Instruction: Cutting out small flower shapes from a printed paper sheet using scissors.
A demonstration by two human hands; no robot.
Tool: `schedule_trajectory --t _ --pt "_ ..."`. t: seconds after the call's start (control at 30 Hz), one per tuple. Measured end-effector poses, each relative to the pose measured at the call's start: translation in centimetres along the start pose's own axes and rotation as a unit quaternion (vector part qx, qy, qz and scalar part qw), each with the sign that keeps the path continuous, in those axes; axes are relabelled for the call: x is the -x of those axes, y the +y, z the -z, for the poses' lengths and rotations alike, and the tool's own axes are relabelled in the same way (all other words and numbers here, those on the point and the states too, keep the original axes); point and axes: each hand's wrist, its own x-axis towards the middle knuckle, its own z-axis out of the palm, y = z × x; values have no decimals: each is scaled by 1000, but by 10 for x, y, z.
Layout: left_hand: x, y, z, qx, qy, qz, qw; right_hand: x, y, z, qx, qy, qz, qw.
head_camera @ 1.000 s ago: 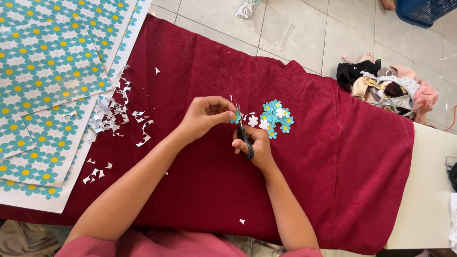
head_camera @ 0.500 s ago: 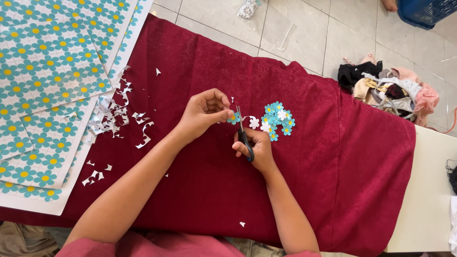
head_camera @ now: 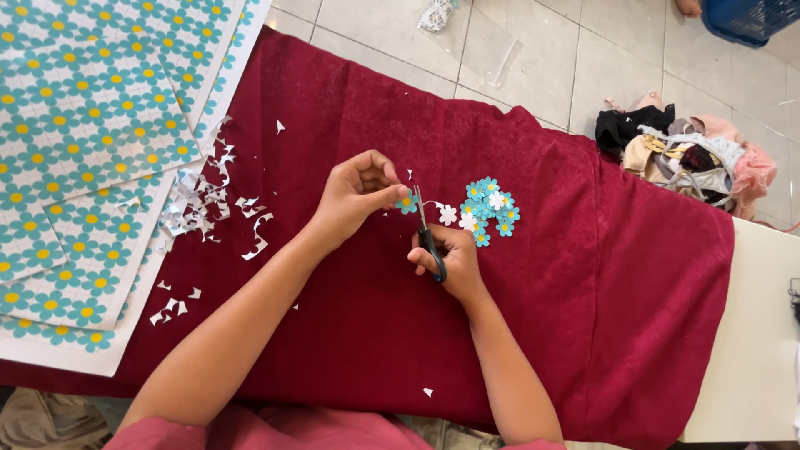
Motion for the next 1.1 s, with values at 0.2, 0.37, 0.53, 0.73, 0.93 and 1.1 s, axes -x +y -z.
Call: schedule_trajectory --t 0.2,0.37,0.53,0.73,0.93,1.1 --pt "2 4 -2 -4 11 9 1000 1 -2 0 -9 -3 1 1000" --pt "1 7 -2 -14 15 9 1000 0 -1 2 -8 -10 -3 1000" --pt "4 9 -3 -17 23 5 1000 2 -5 0 -7 -14 -4 1000" --pt "2 8 -4 -25 38 -12 999 1 -8 0 7 -14 -5 1000" --pt "3 8 -4 -16 46 -8 999 0 -8 1 12 -20 -11 1000" --pt "4 4 -5 -8 18 -15 1000 1 -5 1 10 -13 -22 1000"
